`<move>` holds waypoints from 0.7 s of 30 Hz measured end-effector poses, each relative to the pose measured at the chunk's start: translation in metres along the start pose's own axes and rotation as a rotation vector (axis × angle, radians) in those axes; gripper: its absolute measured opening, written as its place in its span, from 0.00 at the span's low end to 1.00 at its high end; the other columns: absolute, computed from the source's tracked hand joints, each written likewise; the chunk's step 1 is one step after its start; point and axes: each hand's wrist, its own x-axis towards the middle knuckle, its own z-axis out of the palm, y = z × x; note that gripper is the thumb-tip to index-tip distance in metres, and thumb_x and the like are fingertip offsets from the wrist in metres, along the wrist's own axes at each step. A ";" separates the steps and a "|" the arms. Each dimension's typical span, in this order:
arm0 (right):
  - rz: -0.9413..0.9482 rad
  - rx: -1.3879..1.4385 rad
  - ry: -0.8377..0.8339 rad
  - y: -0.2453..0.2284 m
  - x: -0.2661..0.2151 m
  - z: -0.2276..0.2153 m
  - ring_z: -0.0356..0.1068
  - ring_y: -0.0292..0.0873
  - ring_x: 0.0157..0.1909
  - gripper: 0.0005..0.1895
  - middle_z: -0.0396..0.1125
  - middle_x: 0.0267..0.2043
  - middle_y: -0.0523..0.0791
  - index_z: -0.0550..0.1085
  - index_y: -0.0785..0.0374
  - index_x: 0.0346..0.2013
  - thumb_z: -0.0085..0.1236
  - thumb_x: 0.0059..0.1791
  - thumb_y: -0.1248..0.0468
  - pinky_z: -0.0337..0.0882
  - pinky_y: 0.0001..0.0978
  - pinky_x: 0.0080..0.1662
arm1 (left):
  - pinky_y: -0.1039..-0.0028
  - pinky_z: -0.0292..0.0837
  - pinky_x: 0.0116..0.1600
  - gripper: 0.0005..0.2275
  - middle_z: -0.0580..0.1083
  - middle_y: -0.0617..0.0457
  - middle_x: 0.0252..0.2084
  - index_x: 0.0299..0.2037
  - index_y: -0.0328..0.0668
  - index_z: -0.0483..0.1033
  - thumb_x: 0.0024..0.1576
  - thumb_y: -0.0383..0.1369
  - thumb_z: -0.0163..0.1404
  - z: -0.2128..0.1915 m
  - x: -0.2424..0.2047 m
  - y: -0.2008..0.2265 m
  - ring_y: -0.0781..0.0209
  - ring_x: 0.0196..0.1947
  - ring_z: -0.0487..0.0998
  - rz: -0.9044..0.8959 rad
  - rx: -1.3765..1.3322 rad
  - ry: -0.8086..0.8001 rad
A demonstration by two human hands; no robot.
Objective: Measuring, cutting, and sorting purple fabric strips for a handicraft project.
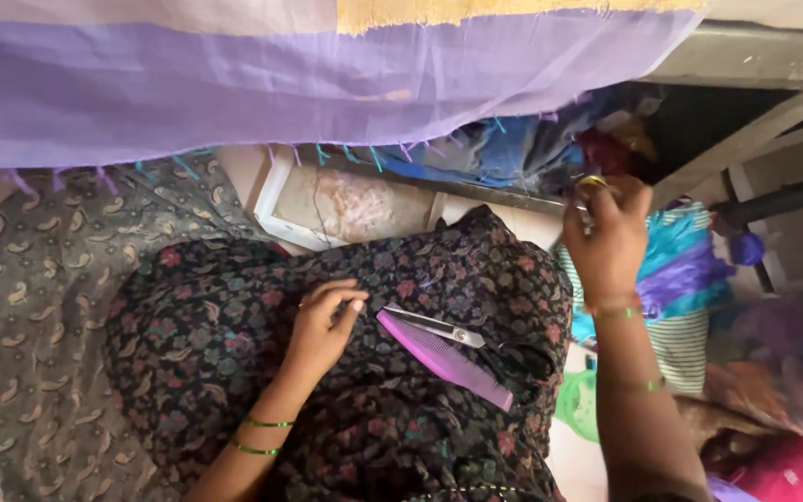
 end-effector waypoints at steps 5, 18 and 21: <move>-0.288 0.605 -0.204 -0.119 -0.029 -0.069 0.70 0.52 0.54 0.08 0.68 0.52 0.50 0.76 0.63 0.37 0.61 0.45 0.75 0.72 0.42 0.52 | 0.71 0.78 0.48 0.33 0.61 0.53 0.75 0.69 0.46 0.63 0.51 0.31 0.61 0.001 0.031 0.091 0.59 0.50 0.79 -0.036 -0.514 -0.329; 0.486 1.892 -0.004 -0.014 -0.027 -0.091 0.70 0.44 0.46 0.09 0.68 0.54 0.50 0.66 0.61 0.48 0.55 0.58 0.73 0.73 0.29 0.47 | 0.77 0.68 0.36 0.11 0.69 0.59 0.25 0.43 0.36 0.80 0.66 0.33 0.46 -0.048 0.014 0.026 0.71 0.26 0.69 -0.252 -0.755 -0.432; 0.696 2.049 0.031 -0.015 -0.030 -0.083 0.72 0.46 0.45 0.08 0.70 0.52 0.57 0.67 0.68 0.53 0.52 0.60 0.69 0.74 0.28 0.50 | 0.77 0.66 0.38 0.11 0.71 0.59 0.26 0.45 0.36 0.80 0.69 0.33 0.45 -0.060 0.013 0.014 0.69 0.28 0.69 -0.342 -0.653 -0.085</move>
